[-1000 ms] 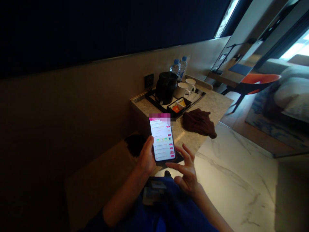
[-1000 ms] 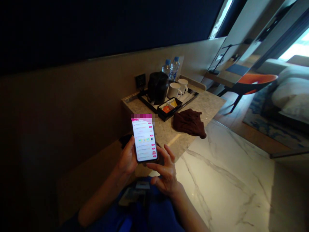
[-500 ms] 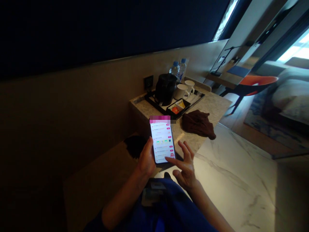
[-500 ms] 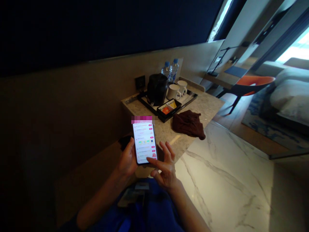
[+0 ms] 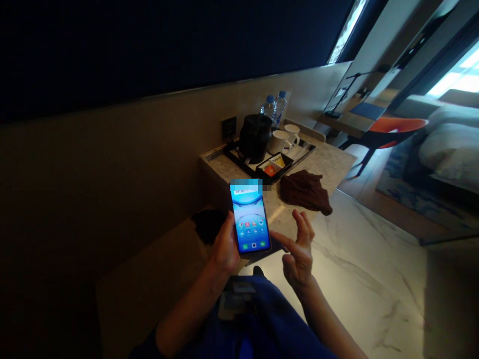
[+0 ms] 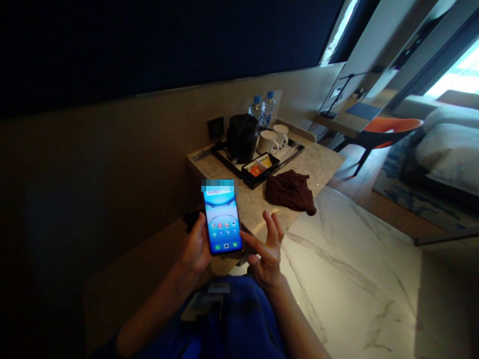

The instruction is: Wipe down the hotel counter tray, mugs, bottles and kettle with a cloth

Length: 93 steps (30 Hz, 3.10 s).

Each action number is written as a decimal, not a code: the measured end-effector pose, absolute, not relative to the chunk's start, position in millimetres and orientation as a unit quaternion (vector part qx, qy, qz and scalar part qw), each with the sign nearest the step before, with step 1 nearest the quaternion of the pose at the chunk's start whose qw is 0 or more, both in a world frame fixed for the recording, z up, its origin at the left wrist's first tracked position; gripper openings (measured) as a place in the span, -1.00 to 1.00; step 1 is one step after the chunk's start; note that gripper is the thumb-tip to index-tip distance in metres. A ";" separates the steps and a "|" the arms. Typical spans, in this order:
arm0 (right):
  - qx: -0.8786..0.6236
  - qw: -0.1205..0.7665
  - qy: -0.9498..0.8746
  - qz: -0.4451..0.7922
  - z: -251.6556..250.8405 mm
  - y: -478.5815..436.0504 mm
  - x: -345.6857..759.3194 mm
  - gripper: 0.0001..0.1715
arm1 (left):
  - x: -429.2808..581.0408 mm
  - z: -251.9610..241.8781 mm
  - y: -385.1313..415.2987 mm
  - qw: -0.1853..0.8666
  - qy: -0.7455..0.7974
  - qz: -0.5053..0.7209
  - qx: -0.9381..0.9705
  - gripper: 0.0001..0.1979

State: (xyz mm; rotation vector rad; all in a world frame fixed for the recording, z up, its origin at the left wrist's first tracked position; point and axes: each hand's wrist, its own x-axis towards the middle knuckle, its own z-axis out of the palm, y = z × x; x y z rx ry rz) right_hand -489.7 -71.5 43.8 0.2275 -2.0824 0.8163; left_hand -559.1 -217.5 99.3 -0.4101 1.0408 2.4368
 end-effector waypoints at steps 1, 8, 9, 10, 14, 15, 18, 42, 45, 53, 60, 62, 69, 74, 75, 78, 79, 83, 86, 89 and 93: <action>0.092 0.427 -0.837 0.329 41.6 -71.6 -487.6 -0.36 | -559.9 99.6 -217.5 0.227 0.380 0.884 -0.150 -0.57; 0.121 0.423 -0.841 0.314 33.9 -75.0 -483.8 -0.33 | -562.6 99.8 -216.9 0.234 0.356 0.892 -0.150 -0.59; 0.125 0.421 -0.843 0.310 33.0 -75.4 -484.1 -0.33 | -562.6 100.2 -216.8 0.234 0.353 0.893 -0.153 -0.59; 0.129 0.418 -0.846 0.306 32.1 -75.5 -484.5 -0.34 | -562.5 100.8 -216.7 0.233 0.353 0.893 -0.156 -0.59; 0.133 0.411 -0.850 0.301 30.6 -74.6 -485.0 -0.37 | -562.7 104.4 -216.3 0.218 0.359 0.892 -0.168 -0.61; 0.133 0.411 -0.850 0.301 31.0 -74.3 -484.9 -0.36 | -562.9 105.1 -216.2 0.217 0.362 0.891 -0.170 -0.61; 0.133 0.412 -0.850 0.300 33.8 -74.2 -484.5 -0.34 | -563.5 105.3 -215.9 0.220 0.364 0.890 -0.167 -0.60; 0.153 0.409 -0.838 0.328 34.6 -77.3 -484.3 -0.45 | -560.6 100.5 -223.1 0.251 0.364 0.883 -0.156 -0.56; 0.153 0.411 -0.837 0.327 35.4 -78.2 -484.2 -0.45 | -561.0 98.4 -222.9 0.249 0.368 0.882 -0.156 -0.56; 0.147 0.415 -0.839 0.319 36.4 -79.7 -484.0 -0.43 | -560.7 99.7 -222.3 0.239 0.372 0.884 -0.155 -0.58; 0.148 0.409 -0.841 0.321 33.4 -79.8 -484.4 -0.43 | -561.2 100.1 -224.0 0.235 0.376 0.883 -0.154 -0.59; 0.152 0.407 -0.841 0.322 33.2 -79.8 -484.9 -0.43 | -561.1 98.5 -224.5 0.229 0.382 0.883 -0.147 -0.60; 0.162 0.401 -0.842 0.322 36.1 -81.0 -486.2 -0.43 | -562.3 91.0 -224.7 0.208 0.382 0.892 -0.125 -0.68; 0.163 0.408 -0.839 0.323 37.5 -81.6 -486.7 -0.43 | -563.4 89.3 -223.8 0.201 0.382 0.894 -0.118 -0.70; 0.161 0.408 -0.839 0.323 37.4 -81.5 -486.6 -0.43 | -563.3 89.0 -223.7 0.199 0.382 0.895 -0.117 -0.71; 0.156 0.408 -0.839 0.325 36.6 -81.3 -486.1 -0.42 | -562.6 88.7 -223.7 0.193 0.378 0.899 -0.112 -0.75; 0.157 0.407 -0.839 0.326 36.3 -81.1 -485.8 -0.42 | -562.1 88.8 -223.8 0.193 0.378 0.899 -0.113 -0.76; 0.160 0.406 -0.839 0.326 35.4 -80.1 -484.6 -0.43 | -560.7 88.6 -223.4 0.203 0.383 0.893 -0.119 -0.73; 0.155 0.404 -0.839 0.329 33.8 -78.9 -484.0 -0.42 | -560.8 86.3 -222.3 0.199 0.385 0.894 -0.115 -0.70; 0.156 0.398 -0.841 0.332 32.4 -78.0 -483.6 -0.42 | -561.3 84.0 -220.8 0.191 0.386 0.895 -0.112 -0.66; 0.157 0.398 -0.839 0.336 32.2 -78.2 -483.3 -0.42 | -560.9 84.4 -219.4 0.190 0.388 0.895 -0.113 -0.69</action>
